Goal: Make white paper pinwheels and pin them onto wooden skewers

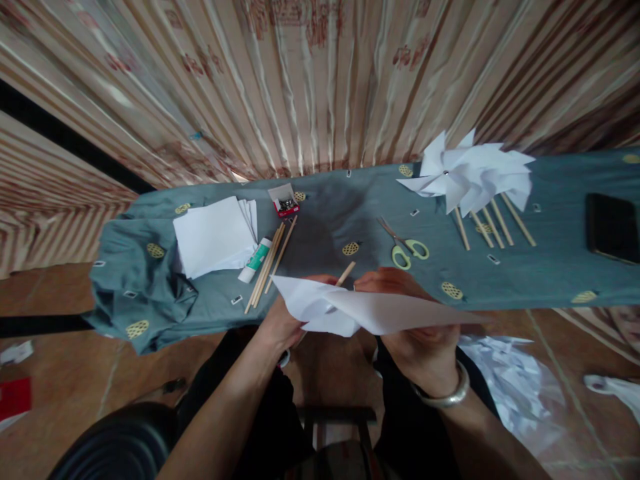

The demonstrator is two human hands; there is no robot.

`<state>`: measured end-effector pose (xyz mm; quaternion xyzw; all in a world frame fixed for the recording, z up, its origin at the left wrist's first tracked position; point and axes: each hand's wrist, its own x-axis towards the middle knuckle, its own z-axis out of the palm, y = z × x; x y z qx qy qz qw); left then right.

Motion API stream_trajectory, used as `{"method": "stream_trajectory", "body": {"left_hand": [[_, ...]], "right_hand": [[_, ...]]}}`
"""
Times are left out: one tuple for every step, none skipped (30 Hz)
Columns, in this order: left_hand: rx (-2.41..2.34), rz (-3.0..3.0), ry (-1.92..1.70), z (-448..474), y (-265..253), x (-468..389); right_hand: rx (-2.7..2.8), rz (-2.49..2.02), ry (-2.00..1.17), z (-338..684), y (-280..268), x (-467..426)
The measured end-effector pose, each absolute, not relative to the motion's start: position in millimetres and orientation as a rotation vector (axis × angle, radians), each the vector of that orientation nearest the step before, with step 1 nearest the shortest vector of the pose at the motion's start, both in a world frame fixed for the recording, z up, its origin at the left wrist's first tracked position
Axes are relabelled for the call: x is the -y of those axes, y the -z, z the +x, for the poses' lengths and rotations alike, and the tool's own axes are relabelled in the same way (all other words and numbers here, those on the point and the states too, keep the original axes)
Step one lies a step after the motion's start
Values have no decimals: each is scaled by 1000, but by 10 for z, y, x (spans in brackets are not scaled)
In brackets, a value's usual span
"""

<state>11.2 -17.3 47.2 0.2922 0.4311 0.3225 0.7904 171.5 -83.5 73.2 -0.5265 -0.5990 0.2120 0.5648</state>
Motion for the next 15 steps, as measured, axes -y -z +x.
{"method": "stream_trajectory", "body": {"left_hand": [[-923,632,-682,107,-471,176],[-925,634,-677,104,-473,178],[-932,635,-683,104,-479,179],[-941,639,-698,105,-486,178],[-947,647,-715,107,-496,177],[-948,660,-729,110,-505,176],[-946,673,-740,113,-514,174],[-938,686,-744,114,-521,172],[-929,694,-741,116,-526,170],[-924,701,-736,116,-529,168],[-920,707,-729,116,-530,168],[-919,714,-725,116,-529,167],[-920,723,-721,117,-526,168],[-924,734,-720,118,-523,169],[-929,742,-725,120,-520,170]], "right_hand": [[1417,-1228,-481,1714,-725,839],[1431,-1220,-455,1713,-717,843],[1449,-1216,-421,1712,-707,847],[1465,-1219,-386,1712,-698,849],[1477,-1229,-360,1712,-692,851],[1486,-1240,-343,1712,-689,852],[1497,-1249,-338,1713,-691,853],[1504,-1255,-339,1713,-695,853],[1512,-1260,-345,1713,-702,852],[1520,-1265,-350,1712,-709,850],[1528,-1269,-350,1710,-715,849],[1527,-1274,-352,1706,-719,846],[1517,-1280,-356,1701,-721,844],[1496,-1281,-364,1694,-720,841],[1475,-1279,-379,1688,-716,839]]}}
